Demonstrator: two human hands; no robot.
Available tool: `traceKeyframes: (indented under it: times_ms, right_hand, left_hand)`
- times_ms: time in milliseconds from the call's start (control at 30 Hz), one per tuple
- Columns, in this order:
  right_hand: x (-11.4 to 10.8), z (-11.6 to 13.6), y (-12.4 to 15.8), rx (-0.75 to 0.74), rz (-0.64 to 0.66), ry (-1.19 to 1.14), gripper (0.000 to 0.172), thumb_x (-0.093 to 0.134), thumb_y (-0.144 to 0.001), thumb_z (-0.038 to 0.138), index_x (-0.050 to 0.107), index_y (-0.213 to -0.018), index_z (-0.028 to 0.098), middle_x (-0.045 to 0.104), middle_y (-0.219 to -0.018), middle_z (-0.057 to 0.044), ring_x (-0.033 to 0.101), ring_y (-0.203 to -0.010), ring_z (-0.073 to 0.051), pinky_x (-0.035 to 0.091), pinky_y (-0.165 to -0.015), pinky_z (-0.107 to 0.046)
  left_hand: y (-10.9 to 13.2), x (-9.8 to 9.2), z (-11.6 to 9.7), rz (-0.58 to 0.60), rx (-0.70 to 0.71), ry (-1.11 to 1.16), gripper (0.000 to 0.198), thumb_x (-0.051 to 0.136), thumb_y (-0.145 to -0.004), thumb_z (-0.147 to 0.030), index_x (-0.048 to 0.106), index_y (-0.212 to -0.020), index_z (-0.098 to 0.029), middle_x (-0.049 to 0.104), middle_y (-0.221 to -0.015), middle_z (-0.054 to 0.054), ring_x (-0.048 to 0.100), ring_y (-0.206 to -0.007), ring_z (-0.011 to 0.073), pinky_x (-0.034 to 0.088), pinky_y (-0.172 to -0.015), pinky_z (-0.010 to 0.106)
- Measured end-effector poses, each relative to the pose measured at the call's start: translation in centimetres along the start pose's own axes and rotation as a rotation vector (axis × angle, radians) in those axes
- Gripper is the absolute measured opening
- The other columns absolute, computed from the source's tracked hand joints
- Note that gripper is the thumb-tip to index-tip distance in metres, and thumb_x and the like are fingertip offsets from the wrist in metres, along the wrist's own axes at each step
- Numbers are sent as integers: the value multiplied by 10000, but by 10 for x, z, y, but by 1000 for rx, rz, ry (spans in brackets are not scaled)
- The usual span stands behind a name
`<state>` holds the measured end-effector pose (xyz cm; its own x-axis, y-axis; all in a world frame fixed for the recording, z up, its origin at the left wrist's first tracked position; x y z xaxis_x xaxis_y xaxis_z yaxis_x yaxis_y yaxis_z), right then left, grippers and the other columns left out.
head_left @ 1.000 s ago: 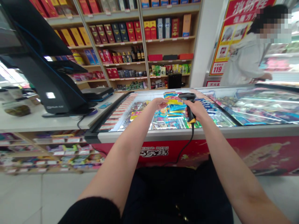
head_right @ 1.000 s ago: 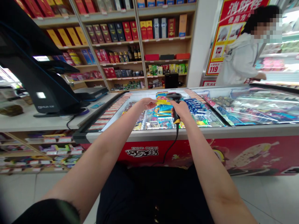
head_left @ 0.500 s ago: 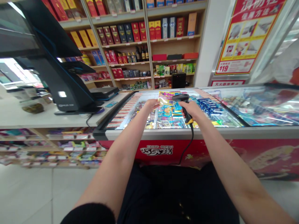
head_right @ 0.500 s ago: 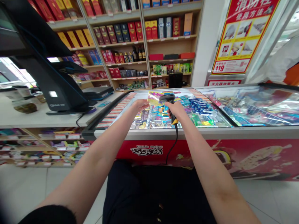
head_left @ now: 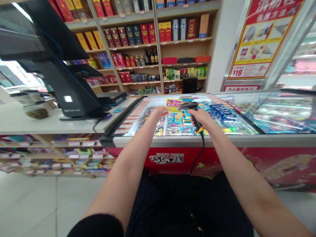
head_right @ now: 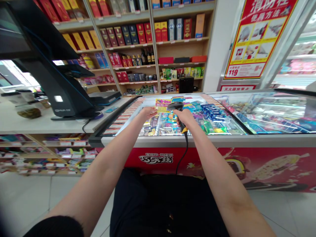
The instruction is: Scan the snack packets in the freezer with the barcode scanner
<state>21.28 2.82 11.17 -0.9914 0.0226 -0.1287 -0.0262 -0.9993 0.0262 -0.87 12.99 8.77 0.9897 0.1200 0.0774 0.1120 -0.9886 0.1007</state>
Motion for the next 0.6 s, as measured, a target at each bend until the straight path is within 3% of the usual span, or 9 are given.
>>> traceKeyframes:
  times_ms: [200, 467, 600]
  right_hand:
    - [0, 1, 2, -16, -6, -30, 261, 602, -886, 241, 510, -650, 180, 523, -447, -3, 466, -330, -117, 420, -328, -232]
    - [4, 5, 6, -15, -3, -51, 261, 602, -892, 230, 503, -656, 176, 524, -448, 4, 466, -323, -110, 412, -326, -221]
    - [9, 6, 8, -11, 8, -45, 254, 634, -876, 234, 504, -666, 176, 526, -456, 5, 476, -333, -110, 409, -326, -214]
  left_hand:
    - [-2, -16, 4, -71, -32, 4, 231, 662, -707, 76, 590, -699, -144, 669, -768, -7, 675, -844, 104, 562, -848, 224]
    - [0, -84, 15, -229, -132, -50, 228, 605, -786, 66, 544, -738, -148, 623, -687, -13, 656, -687, 83, 556, -729, 180]
    - [0, -117, 24, -308, -172, -116, 193, 667, -780, 12, 564, -782, -151, 611, -656, -25, 652, -650, 92, 552, -692, 184]
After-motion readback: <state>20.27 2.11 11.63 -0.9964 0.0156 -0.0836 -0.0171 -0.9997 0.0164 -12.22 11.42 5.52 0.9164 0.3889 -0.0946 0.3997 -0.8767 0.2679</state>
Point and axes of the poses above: each hand's wrist, its own y-axis away from the middle knuckle, its own x-axis out of the palm, z = x × y, the point moved 8 cm from there along -y, towards the middle knuckle
